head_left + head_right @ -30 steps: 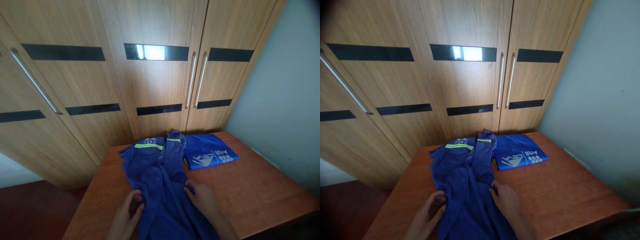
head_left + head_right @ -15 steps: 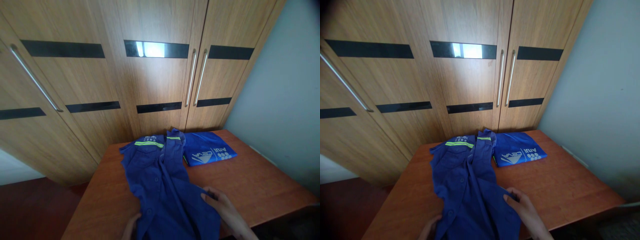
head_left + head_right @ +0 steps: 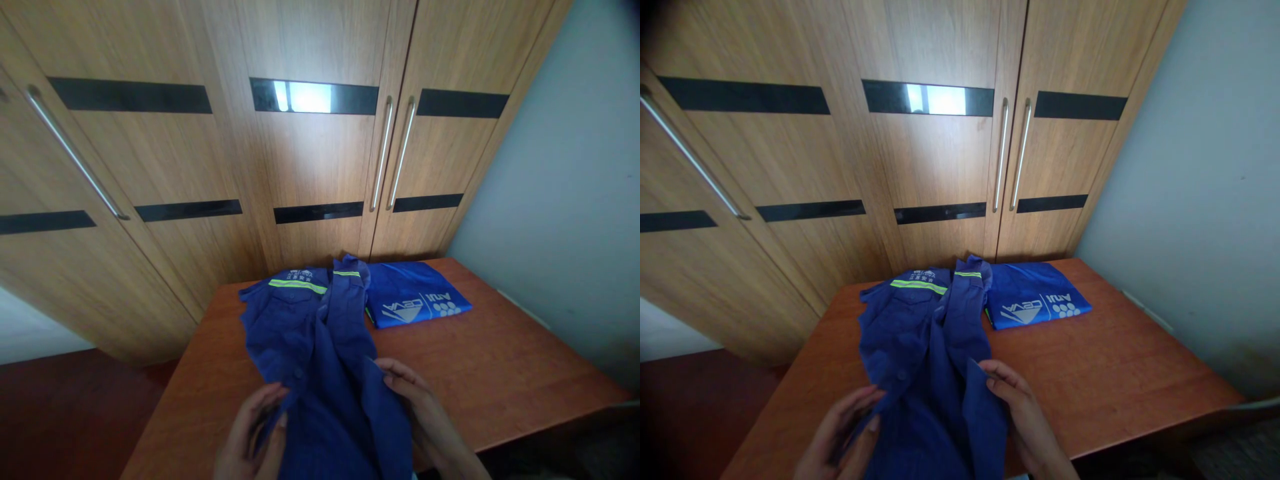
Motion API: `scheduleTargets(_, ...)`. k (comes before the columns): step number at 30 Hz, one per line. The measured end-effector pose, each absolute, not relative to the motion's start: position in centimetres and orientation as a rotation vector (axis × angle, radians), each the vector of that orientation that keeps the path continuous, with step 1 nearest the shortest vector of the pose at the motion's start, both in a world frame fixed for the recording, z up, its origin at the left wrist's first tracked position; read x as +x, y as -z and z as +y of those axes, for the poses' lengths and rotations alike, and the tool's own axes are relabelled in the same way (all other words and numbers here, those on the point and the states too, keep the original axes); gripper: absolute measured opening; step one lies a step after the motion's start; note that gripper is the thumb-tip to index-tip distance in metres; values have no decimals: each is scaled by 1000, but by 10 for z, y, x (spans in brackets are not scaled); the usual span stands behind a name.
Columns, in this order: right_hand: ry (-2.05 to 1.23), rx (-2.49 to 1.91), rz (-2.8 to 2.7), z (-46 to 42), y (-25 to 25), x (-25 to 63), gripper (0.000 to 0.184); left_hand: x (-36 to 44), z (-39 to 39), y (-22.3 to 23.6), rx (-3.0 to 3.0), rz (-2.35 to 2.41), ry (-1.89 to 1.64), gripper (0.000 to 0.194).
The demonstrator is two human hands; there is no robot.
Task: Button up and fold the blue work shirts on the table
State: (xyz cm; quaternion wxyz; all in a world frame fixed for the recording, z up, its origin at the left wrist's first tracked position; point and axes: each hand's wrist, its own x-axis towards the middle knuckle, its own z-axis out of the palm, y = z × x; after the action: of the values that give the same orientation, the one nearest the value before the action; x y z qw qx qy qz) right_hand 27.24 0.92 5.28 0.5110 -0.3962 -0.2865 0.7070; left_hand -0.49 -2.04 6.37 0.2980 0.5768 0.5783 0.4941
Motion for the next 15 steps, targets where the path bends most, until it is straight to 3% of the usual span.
scheduleTargets(4, -1708, -854, -800, 8, -57, 261, 34, 37, -14, -36, 2052, 1395, -1011, 62)
scheduleTargets(9, -1616, -911, -935, 2, -50, 265, 31, 35, -12, -18, 2393, 1201, -703, 85)
scheduleTargets(12, -1526, -1026, -1037, -5, -44, 271, 32, 17, -20, -22, 2487, 1051, -767, 76)
scheduleTargets(15, -1482, -1139, -1094, -15, -40, 277, 37, 4, -38, -25, 2250, 1158, -981, 48)
